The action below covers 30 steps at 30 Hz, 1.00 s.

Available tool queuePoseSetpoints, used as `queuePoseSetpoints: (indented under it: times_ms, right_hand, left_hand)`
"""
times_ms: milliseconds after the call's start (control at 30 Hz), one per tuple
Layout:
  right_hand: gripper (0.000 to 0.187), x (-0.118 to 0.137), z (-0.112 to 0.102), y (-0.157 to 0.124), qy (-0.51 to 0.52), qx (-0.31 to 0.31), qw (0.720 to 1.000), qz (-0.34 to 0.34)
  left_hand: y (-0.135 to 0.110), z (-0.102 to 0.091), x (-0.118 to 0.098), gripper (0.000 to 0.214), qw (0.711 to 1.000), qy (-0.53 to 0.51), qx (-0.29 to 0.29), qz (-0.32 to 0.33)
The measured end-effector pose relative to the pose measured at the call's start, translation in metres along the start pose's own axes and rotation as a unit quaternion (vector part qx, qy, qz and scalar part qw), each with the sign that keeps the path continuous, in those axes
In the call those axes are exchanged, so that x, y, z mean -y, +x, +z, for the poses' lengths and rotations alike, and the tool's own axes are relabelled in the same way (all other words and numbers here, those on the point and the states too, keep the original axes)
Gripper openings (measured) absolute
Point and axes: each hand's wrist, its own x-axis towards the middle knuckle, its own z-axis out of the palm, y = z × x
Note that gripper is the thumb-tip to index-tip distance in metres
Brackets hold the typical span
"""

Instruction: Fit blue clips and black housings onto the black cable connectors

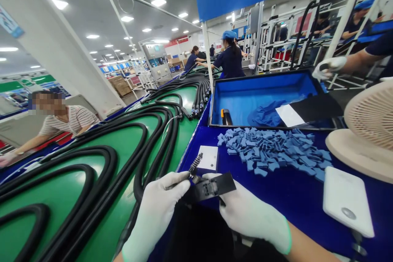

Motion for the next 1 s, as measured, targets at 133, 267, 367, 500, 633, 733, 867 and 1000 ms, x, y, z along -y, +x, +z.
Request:
queuePoseSetpoints:
  times_ms: [133, 267, 367, 500, 633, 733, 867, 1000]
  right_hand:
    - [0.067, -0.002, 0.000, 0.001, 0.004, -0.008, 1.000, -0.014]
    - [0.065, -0.004, -0.002, 0.001, 0.007, -0.021, 0.999, -0.031]
    - [0.064, -0.006, -0.004, 0.000, -0.003, -0.030, 0.999, -0.043]
    - [0.062, -0.004, -0.008, 0.001, -0.002, -0.034, 0.998, -0.059]
    - [0.061, 0.000, -0.009, 0.003, 0.003, -0.025, 0.997, -0.076]
    - [0.053, 0.001, -0.006, 0.003, 0.012, -0.048, 0.995, -0.087]
    - [0.036, 0.001, -0.001, 0.005, 0.031, -0.082, 0.995, -0.045]
    - [0.031, 0.001, 0.001, 0.005, 0.045, -0.070, 0.996, -0.008]
  left_hand:
    - [0.001, 0.007, -0.004, 0.040, 1.000, -0.003, -0.024, 0.007]
    - [0.000, 0.014, -0.006, 0.039, 0.999, -0.010, -0.044, -0.004]
    - [0.000, 0.017, -0.006, 0.037, 0.999, 0.014, -0.039, 0.023]
    - [0.000, 0.018, -0.006, 0.036, 0.999, 0.010, -0.033, 0.029]
    - [0.001, 0.019, -0.004, 0.033, 0.999, 0.013, -0.024, 0.040]
    - [0.000, 0.020, -0.002, 0.031, 0.998, 0.022, -0.032, 0.046]
    - [0.002, 0.017, -0.007, 0.034, 0.999, 0.023, -0.019, 0.036]
    - [0.017, 0.003, -0.022, 0.038, 0.997, -0.021, 0.068, 0.007]
